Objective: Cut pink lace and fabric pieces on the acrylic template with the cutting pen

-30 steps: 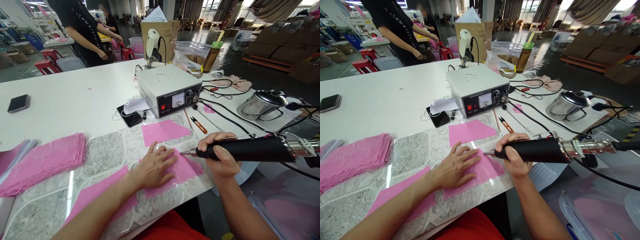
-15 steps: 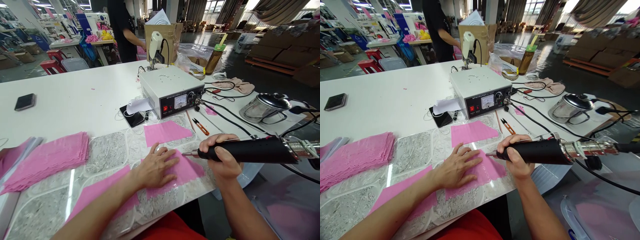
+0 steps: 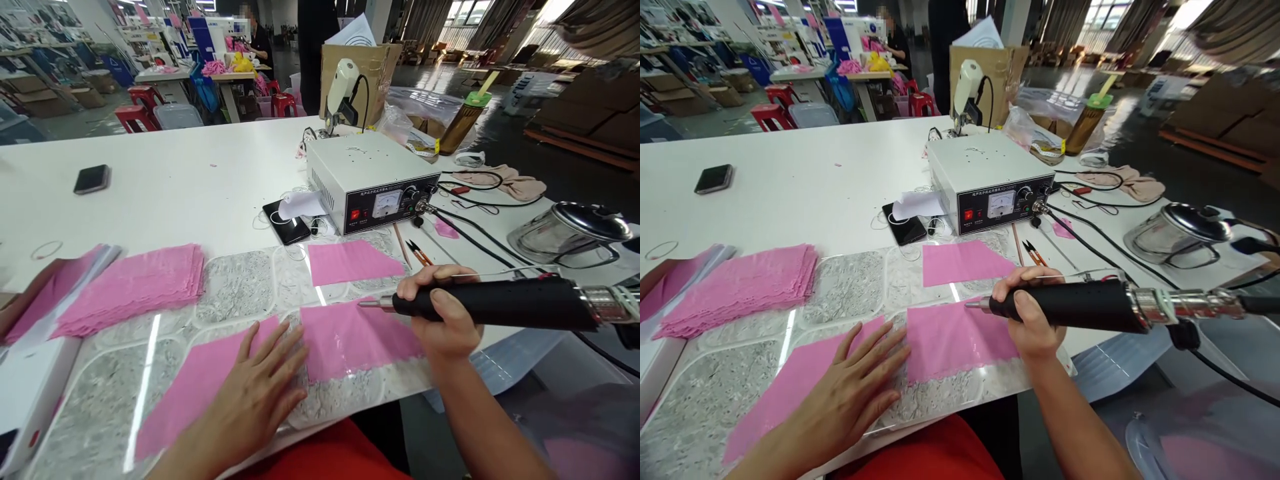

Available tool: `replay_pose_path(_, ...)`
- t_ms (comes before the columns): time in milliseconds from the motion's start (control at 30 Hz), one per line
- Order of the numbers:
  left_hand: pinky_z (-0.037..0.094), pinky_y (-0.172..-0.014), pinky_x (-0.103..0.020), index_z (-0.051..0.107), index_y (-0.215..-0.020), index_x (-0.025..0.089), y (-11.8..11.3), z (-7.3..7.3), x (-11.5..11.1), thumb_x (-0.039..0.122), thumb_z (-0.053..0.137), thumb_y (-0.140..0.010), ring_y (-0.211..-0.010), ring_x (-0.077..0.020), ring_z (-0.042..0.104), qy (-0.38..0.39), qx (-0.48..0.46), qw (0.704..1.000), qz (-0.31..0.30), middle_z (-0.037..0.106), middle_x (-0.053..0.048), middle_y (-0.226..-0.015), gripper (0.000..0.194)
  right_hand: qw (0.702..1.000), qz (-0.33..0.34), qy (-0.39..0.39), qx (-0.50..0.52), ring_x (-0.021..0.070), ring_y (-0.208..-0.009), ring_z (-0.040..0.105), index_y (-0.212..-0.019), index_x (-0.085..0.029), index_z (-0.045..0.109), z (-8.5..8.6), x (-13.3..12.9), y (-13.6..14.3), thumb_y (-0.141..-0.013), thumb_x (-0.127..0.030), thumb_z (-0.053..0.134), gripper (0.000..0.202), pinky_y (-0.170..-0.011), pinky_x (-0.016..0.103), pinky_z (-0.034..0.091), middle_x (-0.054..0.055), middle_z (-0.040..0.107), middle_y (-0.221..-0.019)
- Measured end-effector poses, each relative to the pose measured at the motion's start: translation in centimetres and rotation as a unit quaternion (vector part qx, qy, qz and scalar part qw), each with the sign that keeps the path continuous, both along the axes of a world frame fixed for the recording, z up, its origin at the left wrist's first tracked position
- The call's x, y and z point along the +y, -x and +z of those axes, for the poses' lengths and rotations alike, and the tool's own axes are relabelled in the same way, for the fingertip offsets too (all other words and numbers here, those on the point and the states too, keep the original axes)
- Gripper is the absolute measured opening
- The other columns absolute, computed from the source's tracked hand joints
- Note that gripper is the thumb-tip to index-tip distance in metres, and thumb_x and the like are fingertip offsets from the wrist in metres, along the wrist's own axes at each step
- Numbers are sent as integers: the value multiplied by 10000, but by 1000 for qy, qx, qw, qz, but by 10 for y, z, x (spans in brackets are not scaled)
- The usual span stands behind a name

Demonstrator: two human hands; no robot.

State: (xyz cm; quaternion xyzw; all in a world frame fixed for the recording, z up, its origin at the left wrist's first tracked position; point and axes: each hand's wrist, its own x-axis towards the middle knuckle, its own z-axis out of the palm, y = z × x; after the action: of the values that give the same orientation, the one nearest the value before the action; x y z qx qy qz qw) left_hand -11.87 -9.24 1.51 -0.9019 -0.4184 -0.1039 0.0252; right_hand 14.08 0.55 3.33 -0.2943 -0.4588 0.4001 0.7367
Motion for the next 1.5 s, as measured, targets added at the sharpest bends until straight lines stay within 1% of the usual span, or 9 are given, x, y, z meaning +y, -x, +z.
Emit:
replay_pose_path(167,124,-1139,-570,465,-1357,232,-6,-7,1,386,481,-929,-1366,-291,332,15,-8,1000,8,456,-59,-1431,455,1000,17,-1,-2,124,-532,543,-822,-213,550,-1,1,11,-698,-200,602,135,-540,323,483,-25,541,-737)
replay_pose_path(333,118,-1138,-582,479,-1345,242,-10,-8,6,439,473,-923,-1360,-293,343,30,-20,999,6,484,-64,-1409,465,1000,2,8,-16,128,-514,539,-812,-217,539,-2,3,13,-678,-200,592,145,-529,330,482,-29,538,-731)
replay_pose_path(533,36,-1139,-599,479,-1346,227,-9,-11,6,423,506,-909,-1355,-304,346,23,-18,1000,6,484,-63,-1409,479,1000,13,-6,-24,130,-518,544,-823,-216,549,-4,4,13,-689,-184,581,142,-526,331,480,-25,546,-734)
replay_pose_path(767,74,-1133,-613,468,-1356,222,-7,-11,7,398,523,-901,-1361,-311,336,28,-34,999,2,493,-78,-1400,491,999,16,-16,-35,131,-521,539,-815,-216,550,-5,4,13,-703,-162,580,128,-521,330,487,-25,559,-721)
replay_pose_path(967,30,-1139,-606,468,-1350,216,-6,-14,4,419,522,-900,-1368,-310,323,22,-27,999,8,469,-75,-1420,497,999,7,-10,-47,133,-517,541,-809,-213,546,-3,2,14,-700,-203,607,125,-522,330,481,-23,549,-717)
replay_pose_path(1133,56,-1137,-608,461,-1345,224,-6,-14,2,449,511,-902,-1371,-304,322,22,-28,999,17,469,-73,-1421,500,1000,15,-1,-27,132,-525,545,-816,-206,559,2,-1,25,-690,-182,578,130,-535,332,479,-20,546,-728)
replay_pose_path(1267,21,-1134,-613,463,-1339,197,-6,-12,1,453,515,-900,-1360,-315,336,21,-30,999,15,476,-72,-1415,511,999,45,-4,-23,135,-522,550,-834,-214,566,3,-2,39,-693,-174,572,147,-523,332,480,-22,557,-740)
replay_pose_path(1367,3,-1139,-600,469,-1331,204,-5,-13,0,481,492,-907,-1358,-308,342,19,-39,999,16,479,-60,-1414,508,998,66,-1,-24,134,-537,559,-847,-213,568,2,-2,46,-710,-168,571,145,-544,338,486,-21,555,-753)
replay_pose_path(1500,-59,-1145,-566,479,-1322,221,-3,-15,-2,514,435,-923,-1365,-289,334,14,-48,998,23,471,-47,-1421,497,997,69,2,-30,130,-544,558,-852,-215,569,-1,-2,51,-716,-174,575,142,-554,335,487,-23,552,-760)
